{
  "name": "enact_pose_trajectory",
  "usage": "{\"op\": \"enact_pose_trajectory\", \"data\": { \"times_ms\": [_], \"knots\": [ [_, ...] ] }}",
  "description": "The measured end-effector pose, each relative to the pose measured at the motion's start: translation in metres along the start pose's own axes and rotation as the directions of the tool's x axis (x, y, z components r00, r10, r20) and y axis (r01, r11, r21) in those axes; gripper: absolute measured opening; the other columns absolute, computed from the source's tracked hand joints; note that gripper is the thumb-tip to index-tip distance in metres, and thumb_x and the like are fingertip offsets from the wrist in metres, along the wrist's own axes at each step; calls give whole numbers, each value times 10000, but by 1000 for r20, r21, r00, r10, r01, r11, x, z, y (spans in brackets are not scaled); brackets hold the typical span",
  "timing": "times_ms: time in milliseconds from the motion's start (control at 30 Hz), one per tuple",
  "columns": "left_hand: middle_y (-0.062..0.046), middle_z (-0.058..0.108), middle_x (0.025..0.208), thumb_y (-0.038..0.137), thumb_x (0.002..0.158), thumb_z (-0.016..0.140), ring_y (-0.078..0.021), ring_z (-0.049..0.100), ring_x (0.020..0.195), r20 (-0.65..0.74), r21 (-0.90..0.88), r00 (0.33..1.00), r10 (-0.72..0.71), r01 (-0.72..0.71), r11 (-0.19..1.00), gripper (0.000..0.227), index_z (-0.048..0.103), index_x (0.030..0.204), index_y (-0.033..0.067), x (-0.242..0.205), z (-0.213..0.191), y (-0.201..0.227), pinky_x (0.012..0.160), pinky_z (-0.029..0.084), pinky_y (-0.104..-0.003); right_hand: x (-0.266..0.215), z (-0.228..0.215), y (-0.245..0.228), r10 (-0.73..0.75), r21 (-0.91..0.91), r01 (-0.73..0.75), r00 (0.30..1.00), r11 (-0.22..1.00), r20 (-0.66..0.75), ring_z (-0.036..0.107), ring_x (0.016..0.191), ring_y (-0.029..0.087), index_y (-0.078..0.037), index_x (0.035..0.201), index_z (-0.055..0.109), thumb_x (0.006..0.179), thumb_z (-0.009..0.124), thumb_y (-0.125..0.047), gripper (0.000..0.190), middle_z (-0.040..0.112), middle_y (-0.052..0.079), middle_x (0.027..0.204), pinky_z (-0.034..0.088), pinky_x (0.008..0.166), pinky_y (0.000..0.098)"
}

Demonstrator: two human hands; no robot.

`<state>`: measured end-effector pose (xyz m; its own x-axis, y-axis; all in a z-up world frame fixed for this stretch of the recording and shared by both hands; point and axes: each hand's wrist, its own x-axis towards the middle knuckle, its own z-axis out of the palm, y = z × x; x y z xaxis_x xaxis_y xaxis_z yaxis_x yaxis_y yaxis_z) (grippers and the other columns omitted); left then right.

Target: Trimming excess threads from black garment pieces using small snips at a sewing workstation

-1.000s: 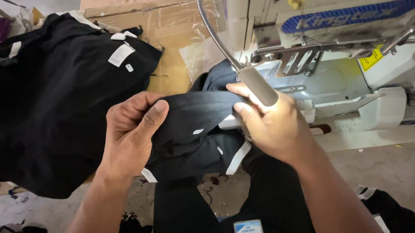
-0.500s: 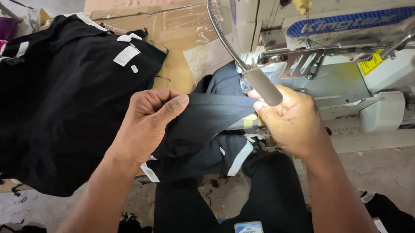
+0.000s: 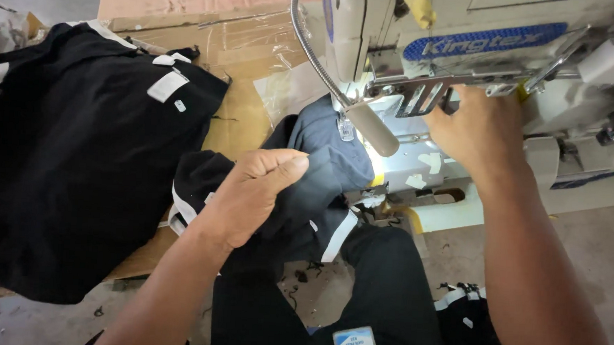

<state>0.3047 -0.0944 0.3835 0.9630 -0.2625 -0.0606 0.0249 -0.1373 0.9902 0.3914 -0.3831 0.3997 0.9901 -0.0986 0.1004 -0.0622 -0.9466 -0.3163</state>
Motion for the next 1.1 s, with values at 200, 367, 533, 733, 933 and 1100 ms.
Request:
{"op": "enact_pose_trajectory", "data": {
  "times_ms": [200,367,533,733,933,1100],
  "knots": [
    [106,263,698,262,1056,504,-44,232,658,70,-33,995,70,-68,997,435,263,697,216,4,5,-4,589,195,-258,18,12,9,72,15,-72,997,997,13,647,788,341,57,892,683,1009,608,-170,266,689,171,866,561,703,453],
    [95,216,689,269,1034,512,-56,190,644,62,-7,997,52,-52,999,449,213,702,221,4,4,-4,592,161,-268,56,49,62,-282,-386,132,888,913,-363,654,1002,476,-44,1156,702,889,574,-200,335,725,195,1090,501,662,573],
    [96,265,655,242,1034,518,-50,235,607,63,23,998,-9,7,1000,448,257,671,215,-1,3,10,561,192,-276,-16,-8,19,-149,-199,114,974,973,-170,672,936,506,11,1318,677,919,518,-10,430,721,316,1107,511,734,571],
    [-16,803,1137,304,931,535,-85,711,1086,239,194,971,-21,-27,981,385,802,1072,65,5,1,28,945,519,-229,-108,21,-2,-291,470,467,869,749,-400,638,684,148,43,1213,708,1027,525,66,262,723,111,895,506,632,274],
    [54,542,670,236,970,628,-47,449,583,427,279,897,115,-252,927,262,688,750,109,12,8,42,546,391,-241,-124,48,-45,-167,693,257,966,674,-196,608,819,77,-97,1117,736,807,702,-59,314,662,-23,837,463,764,213],
    [76,747,789,210,902,726,-3,613,707,407,326,891,199,-345,880,123,757,939,97,13,-23,45,647,473,-194,-111,34,-39,-238,670,313,949,673,-205,652,740,58,-107,785,775,884,772,-127,101,752,-24,801,493,682,221]
  ]
}}
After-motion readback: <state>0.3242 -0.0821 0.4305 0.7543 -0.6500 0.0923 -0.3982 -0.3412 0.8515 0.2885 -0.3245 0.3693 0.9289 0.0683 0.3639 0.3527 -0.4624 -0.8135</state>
